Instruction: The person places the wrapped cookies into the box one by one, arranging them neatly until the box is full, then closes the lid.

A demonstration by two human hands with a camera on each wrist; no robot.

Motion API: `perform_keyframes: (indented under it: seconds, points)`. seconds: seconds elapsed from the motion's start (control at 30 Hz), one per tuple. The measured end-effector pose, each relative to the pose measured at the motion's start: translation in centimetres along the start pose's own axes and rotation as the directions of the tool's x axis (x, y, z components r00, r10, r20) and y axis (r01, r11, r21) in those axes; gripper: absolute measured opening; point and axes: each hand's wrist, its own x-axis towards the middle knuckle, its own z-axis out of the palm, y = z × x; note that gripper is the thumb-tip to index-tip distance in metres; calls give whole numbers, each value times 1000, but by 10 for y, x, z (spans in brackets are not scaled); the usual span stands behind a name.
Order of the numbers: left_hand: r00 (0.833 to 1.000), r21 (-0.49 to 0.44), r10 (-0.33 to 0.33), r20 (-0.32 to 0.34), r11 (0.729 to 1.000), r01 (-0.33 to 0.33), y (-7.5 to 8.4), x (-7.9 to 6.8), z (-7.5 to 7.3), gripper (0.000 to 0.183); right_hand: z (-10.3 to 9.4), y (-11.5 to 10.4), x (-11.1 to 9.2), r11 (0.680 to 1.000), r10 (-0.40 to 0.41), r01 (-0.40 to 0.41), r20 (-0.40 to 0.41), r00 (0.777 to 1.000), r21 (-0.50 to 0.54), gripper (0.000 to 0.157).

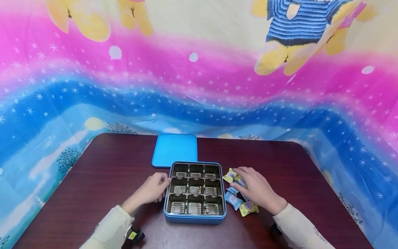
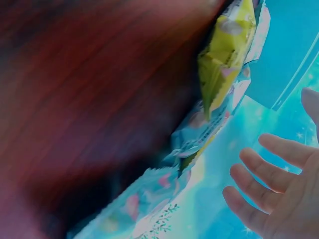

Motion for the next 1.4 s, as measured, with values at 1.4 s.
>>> perform_keyframes:
  seconds: [1.4]
  points:
    - [991,-174,118,69,979,-105,-12,-3,-3,21,-9,35,-37,991,68,-78,92,993,105,51]
